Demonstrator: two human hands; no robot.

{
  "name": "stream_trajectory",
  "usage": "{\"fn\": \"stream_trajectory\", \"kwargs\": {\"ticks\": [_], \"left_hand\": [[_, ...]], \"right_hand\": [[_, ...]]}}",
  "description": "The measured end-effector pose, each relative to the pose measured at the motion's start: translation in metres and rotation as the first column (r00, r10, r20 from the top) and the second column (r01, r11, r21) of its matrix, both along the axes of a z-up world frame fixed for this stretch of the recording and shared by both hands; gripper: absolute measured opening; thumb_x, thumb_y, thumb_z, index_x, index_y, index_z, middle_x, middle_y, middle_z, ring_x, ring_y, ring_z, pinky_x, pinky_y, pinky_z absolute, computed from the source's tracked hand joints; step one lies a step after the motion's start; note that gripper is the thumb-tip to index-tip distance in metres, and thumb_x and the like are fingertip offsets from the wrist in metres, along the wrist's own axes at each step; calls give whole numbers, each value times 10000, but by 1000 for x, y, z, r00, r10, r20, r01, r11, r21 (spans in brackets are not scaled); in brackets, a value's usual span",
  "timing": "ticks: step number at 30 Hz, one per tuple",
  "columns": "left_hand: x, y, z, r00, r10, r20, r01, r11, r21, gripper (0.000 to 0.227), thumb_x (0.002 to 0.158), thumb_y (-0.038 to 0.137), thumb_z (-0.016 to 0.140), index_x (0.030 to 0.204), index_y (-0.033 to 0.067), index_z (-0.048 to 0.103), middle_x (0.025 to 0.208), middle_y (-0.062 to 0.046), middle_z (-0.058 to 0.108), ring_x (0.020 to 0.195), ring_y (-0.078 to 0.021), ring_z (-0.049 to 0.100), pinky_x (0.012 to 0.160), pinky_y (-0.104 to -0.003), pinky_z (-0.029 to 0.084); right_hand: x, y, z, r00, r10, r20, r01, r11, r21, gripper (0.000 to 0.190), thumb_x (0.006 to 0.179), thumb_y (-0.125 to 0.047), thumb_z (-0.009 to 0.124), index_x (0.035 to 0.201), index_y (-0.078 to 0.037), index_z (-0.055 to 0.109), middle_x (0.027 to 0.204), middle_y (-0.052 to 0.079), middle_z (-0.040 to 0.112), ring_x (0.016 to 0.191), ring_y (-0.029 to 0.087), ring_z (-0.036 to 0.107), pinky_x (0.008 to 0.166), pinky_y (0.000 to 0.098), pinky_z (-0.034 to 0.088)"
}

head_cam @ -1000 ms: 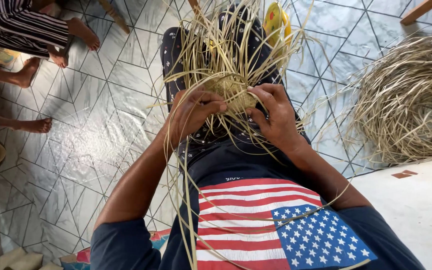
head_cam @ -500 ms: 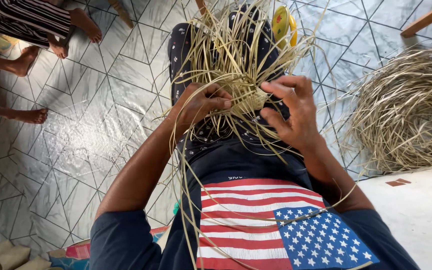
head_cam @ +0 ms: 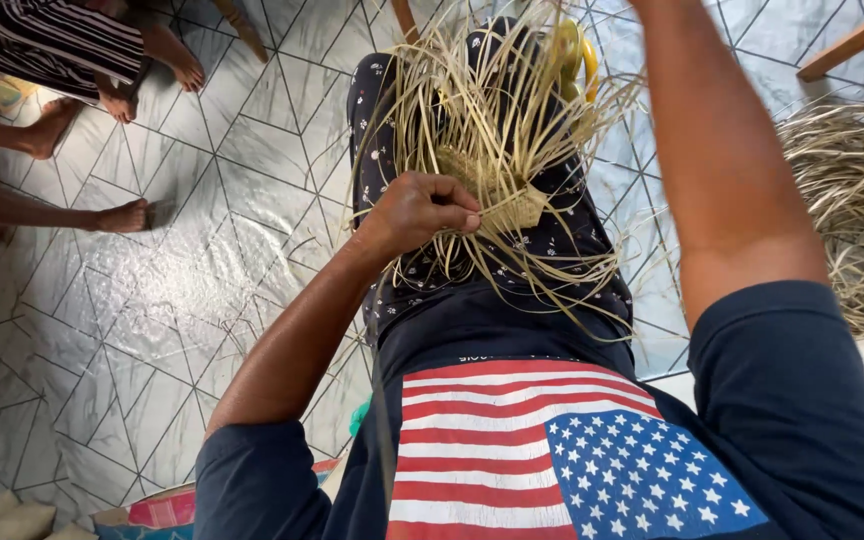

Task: The person is weaving dried straw fibers by hand to construct a traditional straw hat.

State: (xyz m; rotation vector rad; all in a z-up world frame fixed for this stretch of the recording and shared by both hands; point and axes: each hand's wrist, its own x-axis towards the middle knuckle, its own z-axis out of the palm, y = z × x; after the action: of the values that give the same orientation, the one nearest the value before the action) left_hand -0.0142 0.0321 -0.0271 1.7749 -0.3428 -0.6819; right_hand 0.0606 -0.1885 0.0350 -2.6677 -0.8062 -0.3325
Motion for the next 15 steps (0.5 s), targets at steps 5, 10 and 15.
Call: {"fn": "stream_trajectory", "kwargs": {"ticks": [5,10,15], "left_hand": [[5,2,-1,999,-42,-4,42,997,-70,189,734,137,768,895,44,732,625,-113,648,589,-165,585,572,-296,452],[11,3,-5,998,-60,15,62,991,-117,195,702,125,791,874,53,734,628,-83,645,571,-125,564,559,-251,442],[10,1,-5,997,-64,51,68,995,-73,157,706,107,778,847,55,734,624,-95,648,564,-146,577,544,-260,443]], "right_hand": [[-21,-18,15,998,59,28,-61,993,101,134,1046,-165,543,1100,-42,548,705,92,507,568,197,448,526,301,392],[-62,-38,8,989,111,103,-134,958,254,197,1080,-24,566,886,2,594,874,122,488,789,271,528,747,350,469],[-100,14,-26,978,144,-152,-139,989,39,135,922,-114,552,865,-66,665,777,74,557,725,206,572,716,326,481]]}}
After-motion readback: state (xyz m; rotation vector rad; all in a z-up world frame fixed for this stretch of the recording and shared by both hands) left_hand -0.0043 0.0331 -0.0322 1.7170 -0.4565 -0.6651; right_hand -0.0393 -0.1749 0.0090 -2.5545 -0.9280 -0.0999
